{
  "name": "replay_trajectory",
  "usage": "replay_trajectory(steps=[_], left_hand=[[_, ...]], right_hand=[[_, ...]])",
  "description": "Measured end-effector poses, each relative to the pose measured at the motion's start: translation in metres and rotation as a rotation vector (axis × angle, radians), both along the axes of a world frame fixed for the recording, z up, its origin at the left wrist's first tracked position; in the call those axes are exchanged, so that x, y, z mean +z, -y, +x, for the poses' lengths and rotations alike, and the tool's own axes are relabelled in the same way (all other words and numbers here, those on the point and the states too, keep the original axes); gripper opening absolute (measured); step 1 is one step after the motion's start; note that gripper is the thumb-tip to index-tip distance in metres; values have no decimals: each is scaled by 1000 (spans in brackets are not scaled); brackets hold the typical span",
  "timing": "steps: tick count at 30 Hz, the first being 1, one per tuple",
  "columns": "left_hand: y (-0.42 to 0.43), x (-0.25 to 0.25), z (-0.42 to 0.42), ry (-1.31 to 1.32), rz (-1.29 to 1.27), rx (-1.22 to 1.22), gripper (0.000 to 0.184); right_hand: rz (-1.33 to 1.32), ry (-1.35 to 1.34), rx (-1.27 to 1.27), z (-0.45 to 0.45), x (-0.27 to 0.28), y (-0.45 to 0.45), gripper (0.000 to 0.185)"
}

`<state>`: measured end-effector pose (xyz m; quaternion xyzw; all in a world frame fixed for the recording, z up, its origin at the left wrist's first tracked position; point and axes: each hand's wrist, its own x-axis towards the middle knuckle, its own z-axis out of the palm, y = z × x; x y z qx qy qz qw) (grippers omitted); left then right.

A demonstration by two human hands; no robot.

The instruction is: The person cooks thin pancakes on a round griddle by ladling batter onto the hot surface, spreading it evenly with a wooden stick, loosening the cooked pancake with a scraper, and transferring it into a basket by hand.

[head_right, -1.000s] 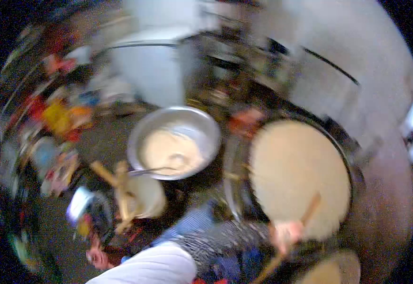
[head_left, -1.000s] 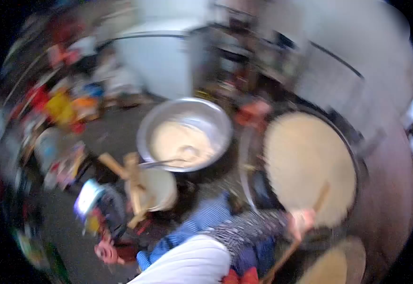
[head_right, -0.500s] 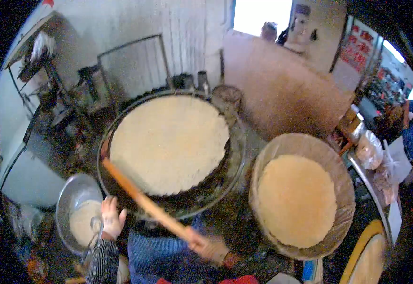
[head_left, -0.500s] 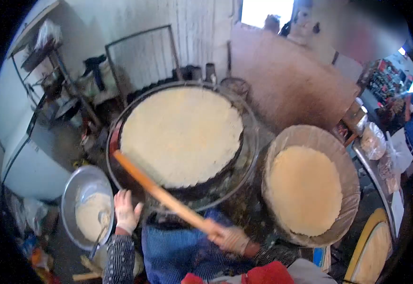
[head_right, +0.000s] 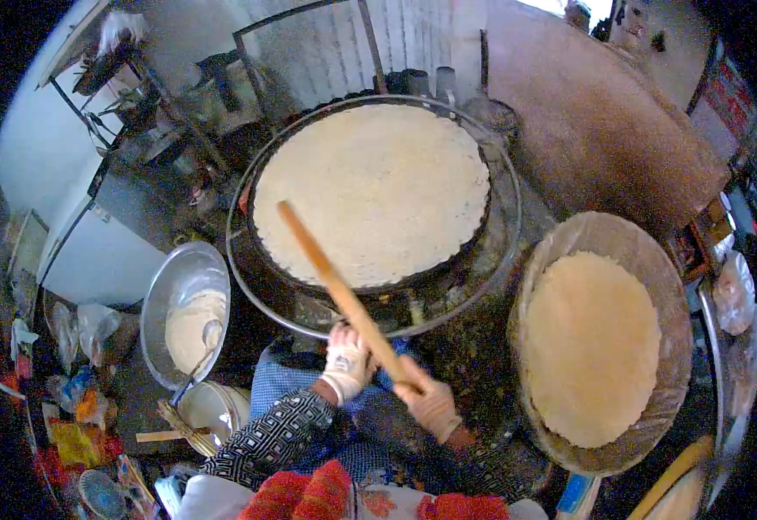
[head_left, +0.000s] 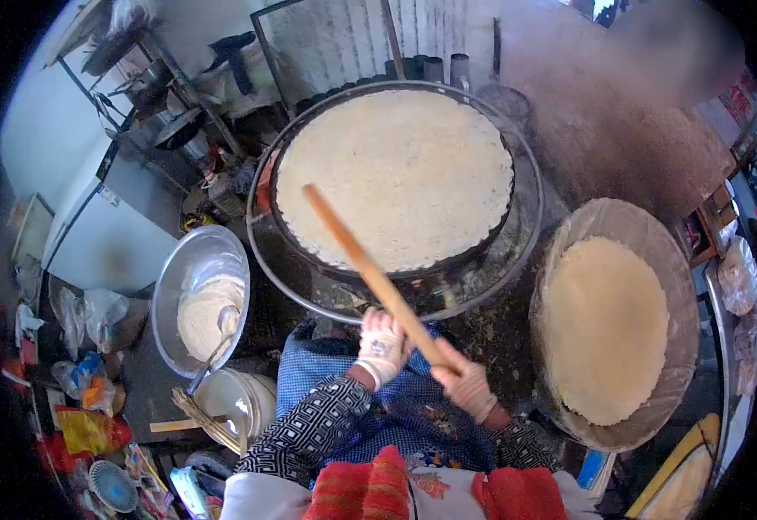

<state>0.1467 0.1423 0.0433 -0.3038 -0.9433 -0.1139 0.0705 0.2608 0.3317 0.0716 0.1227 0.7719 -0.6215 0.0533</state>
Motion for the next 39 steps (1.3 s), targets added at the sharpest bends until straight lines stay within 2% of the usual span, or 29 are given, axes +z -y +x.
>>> replay_trajectory(steps=[1,2,3,4,5,7,9,11,12,13,14,15,17,18,20,21,24,26,27,28,29,31,33,35,36,38,39], left_hand=[[-2,9,12,-100,125,-153,49],[2,21,21,96,299,-241,58],[5,34,27,108,475,-291,64],[4,44,22,32,465,-278,64],[4,55,15,-41,453,-262,64],[-21,114,-27,-56,322,-353,74],[-53,114,-83,-144,171,-471,87],[-84,102,-136,-180,98,-513,97],[-98,86,-154,-117,9,-519,102],[-103,53,-171,-123,-111,-518,107],[-99,44,-182,-119,-128,-498,108],[-96,43,-196,-117,-150,-480,108],[-59,59,-212,-90,-249,-402,107],[-38,77,-213,-15,-208,-374,103],[11,59,-224,-61,-133,-275,99],[32,66,-222,-36,-211,-193,97],[107,63,-208,-39,-210,-45,99],[145,66,-179,-52,-173,3,99],[161,54,-160,-98,-178,56,102],[160,51,-135,-132,-187,51,102],[157,56,-120,-164,-198,45,102],[100,84,-94,-61,-60,-21,106],[30,88,-87,-59,64,-225,106],[-46,77,-90,30,145,-471,103],[-75,54,-82,3,102,-469,103],[-94,48,-70,12,80,-485,106],[-89,46,-74,46,-45,-459,108]], right_hand=[[-68,154,39,4,12,6,59],[-147,82,-29,15,11,6,58],[-88,-21,-42,30,8,-4,58],[-31,-123,-57,46,6,-17,59],[-65,-26,-105,60,9,-26,57],[-124,193,-182,92,18,-38,55],[-118,60,-264,112,-2,-30,65],[-354,26,-354,102,-10,-21,71],[-598,66,-400,91,-11,-14,72],[-592,111,-397,75,0,-4,66],[-587,156,-394,58,11,5,61],[-581,201,-390,41,22,15,57],[-837,273,-316,12,52,19,66],[-812,312,-241,0,42,20,63],[-795,295,-126,-20,31,27,61],[-785,280,-66,-31,28,32,60],[-564,224,108,-49,22,55,59],[-172,-4,169,-41,-20,71,58],[-18,99,266,-38,2,66,58],[22,174,330,-27,18,57,59],[59,252,395,-15,27,46,60],[161,164,291,40,9,21,63],[177,150,62,100,9,-9,67],[-80,7,-160,165,-31,-35,72],[-156,54,-182,176,-41,-37,72],[-296,157,-232,187,-32,-43,72],[-340,274,-219,187,-32,-47,72]])
